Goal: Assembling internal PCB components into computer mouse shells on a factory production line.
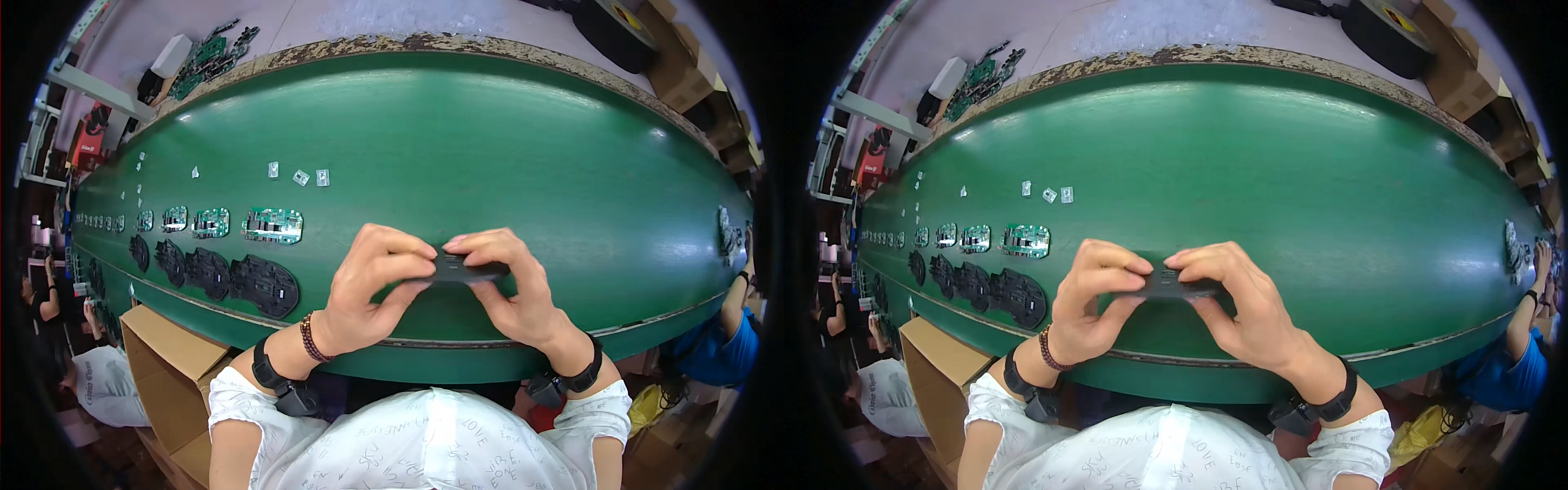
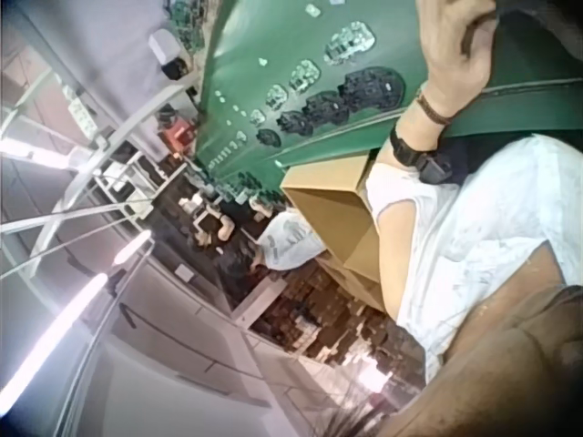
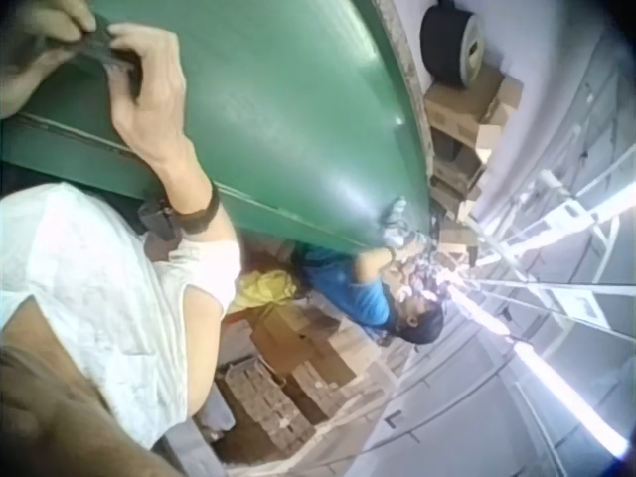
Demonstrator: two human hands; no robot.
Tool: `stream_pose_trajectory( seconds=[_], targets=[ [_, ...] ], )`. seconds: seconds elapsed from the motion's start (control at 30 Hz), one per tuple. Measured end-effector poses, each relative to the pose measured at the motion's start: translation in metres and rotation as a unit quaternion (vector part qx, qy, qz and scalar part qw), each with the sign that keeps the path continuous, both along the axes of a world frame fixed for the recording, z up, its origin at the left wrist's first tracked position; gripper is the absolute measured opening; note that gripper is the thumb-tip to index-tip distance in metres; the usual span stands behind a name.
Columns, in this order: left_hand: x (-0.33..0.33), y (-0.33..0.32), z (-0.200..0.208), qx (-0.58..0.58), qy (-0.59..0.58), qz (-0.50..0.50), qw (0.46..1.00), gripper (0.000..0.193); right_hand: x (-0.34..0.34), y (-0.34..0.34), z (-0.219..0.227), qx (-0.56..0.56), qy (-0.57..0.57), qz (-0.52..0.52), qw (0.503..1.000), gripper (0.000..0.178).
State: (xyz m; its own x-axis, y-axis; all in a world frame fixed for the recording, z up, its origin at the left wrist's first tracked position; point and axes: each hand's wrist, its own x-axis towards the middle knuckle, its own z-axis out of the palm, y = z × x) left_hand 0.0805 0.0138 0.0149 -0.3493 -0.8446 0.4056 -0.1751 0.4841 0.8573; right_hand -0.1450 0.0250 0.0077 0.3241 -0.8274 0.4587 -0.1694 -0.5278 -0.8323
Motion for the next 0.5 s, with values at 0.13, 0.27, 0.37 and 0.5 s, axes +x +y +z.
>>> stream_pose_trajectory(
  seconds=[0.13,0.27,0.37,0.5],
  targets=[
    [0.006,0.0,-0.003,-0.218,-0.081,-0.028,0.972,0.03,-0.005,-0.007,-0.001,-0.106,-0.01,0.023,0.994,0.044],
    [0.009,0.002,0.001,-0.258,-0.118,-0.036,0.958,0.028,-0.005,-0.006,0.004,-0.124,0.016,0.036,0.991,0.045],
    [0.009,0.002,0.001,-0.27,-0.116,-0.038,0.955,0.029,-0.006,-0.005,0.005,-0.119,0.048,0.052,0.99,0.044],
    [0.01,0.001,0.001,-0.269,-0.123,-0.048,0.954,0.03,-0.008,-0.006,0.011,-0.071,0.051,0.074,0.993,0.043]
  ],
)
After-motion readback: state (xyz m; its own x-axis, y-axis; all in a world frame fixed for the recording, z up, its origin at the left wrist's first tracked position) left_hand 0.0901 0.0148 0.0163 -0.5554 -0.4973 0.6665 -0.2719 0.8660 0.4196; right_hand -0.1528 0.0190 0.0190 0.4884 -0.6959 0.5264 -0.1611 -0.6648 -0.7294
